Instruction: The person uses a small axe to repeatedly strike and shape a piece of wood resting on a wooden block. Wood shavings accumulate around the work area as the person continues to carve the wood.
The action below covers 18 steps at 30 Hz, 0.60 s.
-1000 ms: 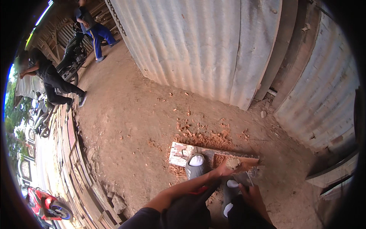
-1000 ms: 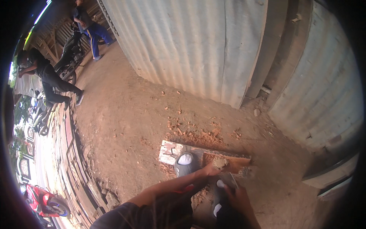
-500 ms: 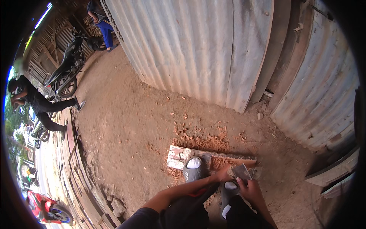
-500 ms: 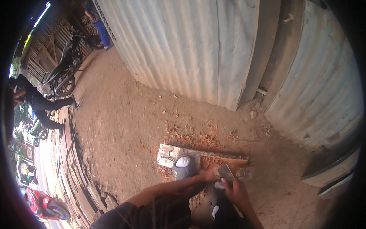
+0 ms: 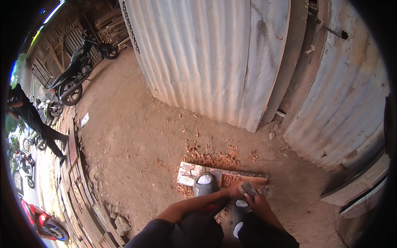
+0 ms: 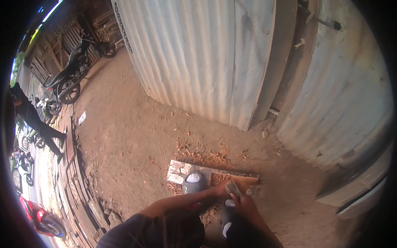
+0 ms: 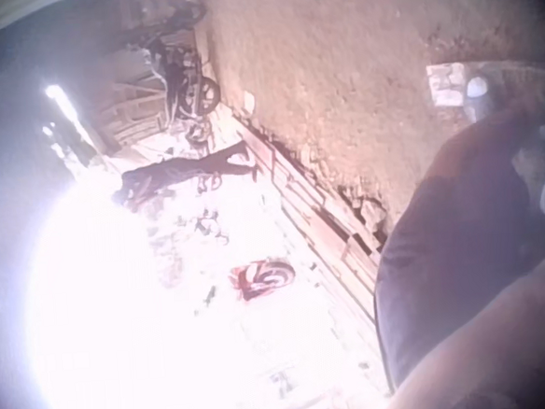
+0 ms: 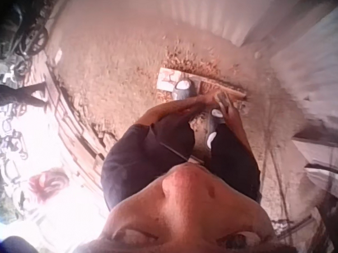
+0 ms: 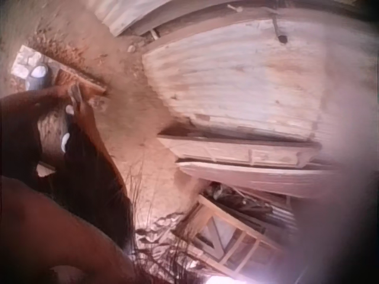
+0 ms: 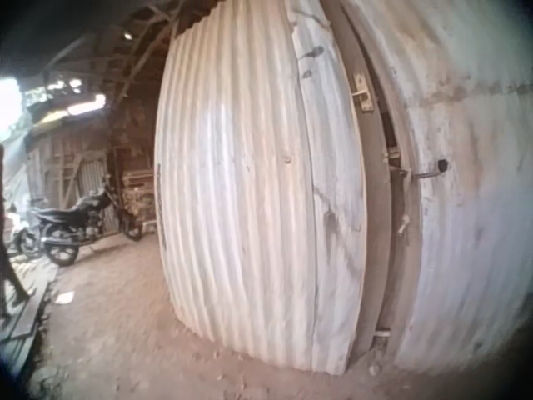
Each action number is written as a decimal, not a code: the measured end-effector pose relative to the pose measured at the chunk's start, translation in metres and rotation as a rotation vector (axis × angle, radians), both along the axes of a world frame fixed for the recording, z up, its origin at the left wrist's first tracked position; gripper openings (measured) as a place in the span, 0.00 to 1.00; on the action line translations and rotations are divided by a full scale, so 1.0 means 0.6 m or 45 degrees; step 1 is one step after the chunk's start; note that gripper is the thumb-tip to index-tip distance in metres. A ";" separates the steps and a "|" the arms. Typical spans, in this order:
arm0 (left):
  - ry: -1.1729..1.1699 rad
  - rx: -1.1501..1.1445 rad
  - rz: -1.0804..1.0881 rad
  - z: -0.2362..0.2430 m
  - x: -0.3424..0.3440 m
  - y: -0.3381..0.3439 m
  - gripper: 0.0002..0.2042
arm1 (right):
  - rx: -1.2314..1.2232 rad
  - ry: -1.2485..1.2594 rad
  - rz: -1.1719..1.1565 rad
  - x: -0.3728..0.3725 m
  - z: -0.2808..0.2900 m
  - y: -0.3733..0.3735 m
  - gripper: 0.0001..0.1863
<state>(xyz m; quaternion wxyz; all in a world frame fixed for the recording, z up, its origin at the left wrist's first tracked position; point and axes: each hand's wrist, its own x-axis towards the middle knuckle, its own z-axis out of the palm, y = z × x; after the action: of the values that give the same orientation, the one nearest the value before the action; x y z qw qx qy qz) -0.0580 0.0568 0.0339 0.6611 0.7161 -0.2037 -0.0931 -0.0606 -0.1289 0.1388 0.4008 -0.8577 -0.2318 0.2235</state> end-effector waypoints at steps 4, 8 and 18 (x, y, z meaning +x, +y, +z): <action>-0.292 0.483 -0.034 -0.099 0.012 0.102 0.22 | 0.102 -0.112 0.117 0.012 -0.020 0.044 0.19; -0.217 0.709 -0.189 -0.001 0.038 0.067 0.26 | 0.062 -0.281 0.162 0.042 -0.036 -0.010 0.18; 0.018 0.603 0.342 -0.131 -0.103 0.173 0.24 | 0.175 0.514 -0.090 -0.007 0.014 0.066 0.19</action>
<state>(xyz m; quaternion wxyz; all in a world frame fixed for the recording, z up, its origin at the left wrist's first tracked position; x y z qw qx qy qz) -0.1198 0.1605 -0.0445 0.4830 0.8707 -0.0748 -0.0548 -0.0646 -0.0896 0.1473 0.5041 -0.7739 -0.1313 0.3603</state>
